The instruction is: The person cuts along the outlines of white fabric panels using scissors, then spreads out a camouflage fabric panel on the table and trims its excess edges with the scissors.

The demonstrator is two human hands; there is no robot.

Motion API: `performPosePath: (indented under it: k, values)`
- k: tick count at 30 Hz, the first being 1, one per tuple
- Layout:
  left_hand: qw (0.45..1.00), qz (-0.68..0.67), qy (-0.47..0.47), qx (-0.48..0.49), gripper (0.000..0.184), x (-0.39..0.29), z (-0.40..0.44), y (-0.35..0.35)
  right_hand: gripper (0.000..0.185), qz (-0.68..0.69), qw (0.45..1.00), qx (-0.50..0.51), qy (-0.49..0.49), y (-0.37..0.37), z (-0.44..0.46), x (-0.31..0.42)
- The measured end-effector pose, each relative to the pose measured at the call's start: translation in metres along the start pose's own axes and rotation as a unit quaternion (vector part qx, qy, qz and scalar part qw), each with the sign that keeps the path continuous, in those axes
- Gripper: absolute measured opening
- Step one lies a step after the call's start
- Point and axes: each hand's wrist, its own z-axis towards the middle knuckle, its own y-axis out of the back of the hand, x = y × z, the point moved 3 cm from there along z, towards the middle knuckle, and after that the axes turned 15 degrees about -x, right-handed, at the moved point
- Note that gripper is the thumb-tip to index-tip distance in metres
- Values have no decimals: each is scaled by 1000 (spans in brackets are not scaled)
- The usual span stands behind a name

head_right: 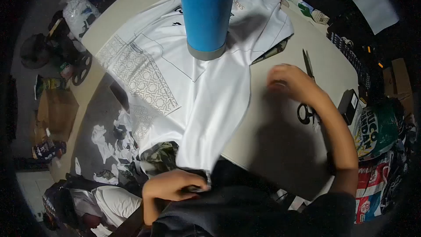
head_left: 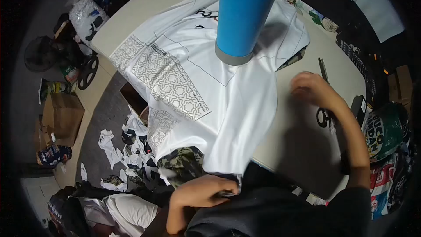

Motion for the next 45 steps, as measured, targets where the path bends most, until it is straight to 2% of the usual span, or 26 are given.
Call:
performPosePath:
  k: [2,4,6,7,8,9,12,14,17,19,20,21,23,24,26,27,28,29,31,34,36,37,39,40,44,45]
  values:
    - [995,-26,-50,-78,36,-11,8,9,27,-101,990,-99,-16,15,-31,15]
    - [982,-62,-103,-142,35,-16,16,15,32,-113,957,-216,-157,19,-71,20]
    - [947,-17,-107,-301,35,-17,20,27,35,-157,939,-235,-198,7,-118,12]
    - [947,-17,-110,-300,35,-20,31,28,35,-160,938,-236,-199,-3,-133,11]
    - [891,205,-118,-387,40,-24,47,31,34,-163,929,-258,-210,-12,-145,11]
    - [780,415,-116,-453,45,-28,59,27,32,-164,920,-280,-220,-17,-149,13]
    - [766,429,-91,-470,58,-20,81,-3,29,-181,916,-236,-268,-8,-137,46]
    - [788,389,-130,-460,64,-28,71,-23,27,-200,909,-185,-317,-7,-133,69]
    - [781,385,-139,-472,54,-39,19,-20,25,-131,929,-153,-312,-10,-130,73]
    - [806,385,-40,-447,36,-36,-12,-21,25,-68,936,-107,-329,-16,-142,82]
    - [813,384,-32,-436,36,-84,52,-47,25,-59,934,-97,-338,34,-178,24]
    - [806,400,-49,-433,33,-55,69,-29,25,78,923,-100,-364,7,-160,6]
    - [785,427,-95,-440,27,-50,82,-28,24,331,852,-109,-390,6,-165,4]
    - [773,442,-117,-440,24,-48,86,-27,25,453,791,-111,-395,4,-170,4]
    - [789,420,-105,-437,24,-49,89,-26,28,486,751,-69,-443,4,-206,2]
    - [803,398,-94,-432,23,-51,90,-28,14,435,784,-122,-425,5,-216,14]
    - [818,375,-82,-428,23,-51,92,-29,14,430,784,-116,-432,5,-229,10]
    - [832,351,-69,-424,22,-50,94,-32,19,480,696,-17,-534,-2,-250,-1]
    - [832,360,-66,-416,24,-46,99,-36,28,533,458,174,-690,-9,-281,-12]
    - [815,421,-70,-391,28,-40,107,-44,28,400,461,223,-760,-2,-240,-2]
    - [814,434,-67,-381,28,-39,111,-51,32,402,598,295,-627,-28,-237,-31]
    - [809,451,-71,-370,28,-40,112,-52,32,404,597,301,-624,-28,-219,-25]
    - [795,486,-78,-355,28,-41,112,-49,45,463,740,303,-382,-20,-156,5]
    - [792,489,-68,-360,28,-40,110,-47,45,463,742,311,-373,-21,-151,4]
    - [775,465,-123,-410,23,-34,102,-42,49,372,654,377,-540,-27,-160,-7]
    - [773,467,-116,-413,23,-33,102,-41,49,370,655,383,-536,-27,-155,-5]
